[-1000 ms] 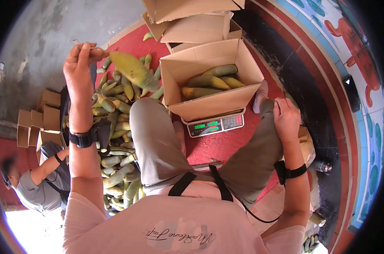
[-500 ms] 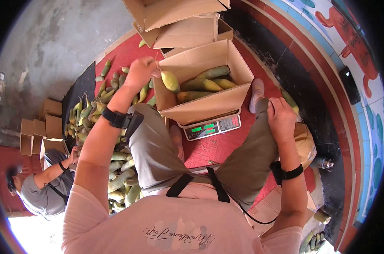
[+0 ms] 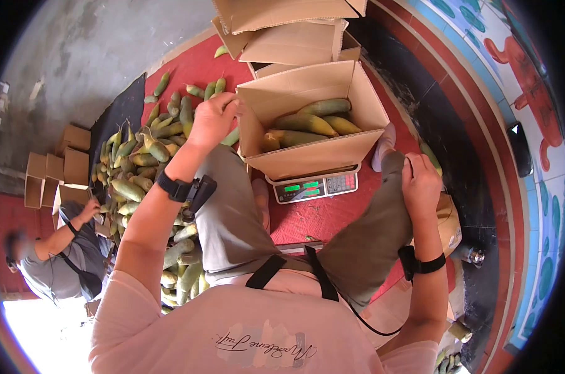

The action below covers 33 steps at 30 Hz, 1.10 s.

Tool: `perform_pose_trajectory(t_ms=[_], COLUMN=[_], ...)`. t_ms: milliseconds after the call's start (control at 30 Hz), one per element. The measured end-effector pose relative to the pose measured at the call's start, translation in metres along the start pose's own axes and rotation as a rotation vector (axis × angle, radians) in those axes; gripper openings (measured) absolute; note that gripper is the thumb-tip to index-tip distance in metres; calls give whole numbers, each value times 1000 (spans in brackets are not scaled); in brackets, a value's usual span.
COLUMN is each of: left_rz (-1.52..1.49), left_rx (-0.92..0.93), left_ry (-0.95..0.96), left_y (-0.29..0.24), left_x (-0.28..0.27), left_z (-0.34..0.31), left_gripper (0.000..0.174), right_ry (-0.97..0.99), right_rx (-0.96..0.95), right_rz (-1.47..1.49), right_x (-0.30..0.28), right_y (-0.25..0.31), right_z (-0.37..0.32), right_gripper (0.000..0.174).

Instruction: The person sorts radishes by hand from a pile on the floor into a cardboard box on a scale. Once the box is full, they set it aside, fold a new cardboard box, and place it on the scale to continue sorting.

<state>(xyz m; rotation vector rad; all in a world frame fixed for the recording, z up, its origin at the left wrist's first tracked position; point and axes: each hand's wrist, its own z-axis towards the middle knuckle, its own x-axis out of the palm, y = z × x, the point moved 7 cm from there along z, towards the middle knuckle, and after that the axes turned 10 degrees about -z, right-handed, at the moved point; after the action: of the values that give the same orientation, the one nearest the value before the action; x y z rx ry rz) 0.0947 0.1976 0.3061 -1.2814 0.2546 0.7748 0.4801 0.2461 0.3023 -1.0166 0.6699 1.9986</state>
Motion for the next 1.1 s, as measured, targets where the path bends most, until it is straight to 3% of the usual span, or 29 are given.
perform_pose_trajectory(t_ms=[167,300,467,533,600,767,833,933,1100], left_rz=[-225,-158,232,336,228,414,405,485,558], left_rx=[-94,-335,-553,-688,-762,-912,-979,-888,-909], left_ry=[-303,-487,-530,-501,-438,-121,60,142,264], left_y=[28,110,197,233,279,304,304,295,288], left_x=[-65,-121,-157,-156,-141,-92,-68,-43,-23], left_z=[-41,-103,-212,-257,-303,-355,-369,-372,-380], left_gripper=[17,20,20,20,20,23,29,33,42], right_ry=[6,17,61,78,94,117,125,143,170], right_rx=[15,-13,-32,-24,-15,-24,-39,-55,-70], right_rz=[-20,3,-32,-44,-58,-79,-81,-96,-117], right_x=[4,2,7,8,10,17,19,22,24], right_y=[-3,3,5,7,8,9,10,11,14], right_z=[-1,1,2,2,3,4,5,6,8], right_gripper=[7,7,9,10,10,12,12,12,12])
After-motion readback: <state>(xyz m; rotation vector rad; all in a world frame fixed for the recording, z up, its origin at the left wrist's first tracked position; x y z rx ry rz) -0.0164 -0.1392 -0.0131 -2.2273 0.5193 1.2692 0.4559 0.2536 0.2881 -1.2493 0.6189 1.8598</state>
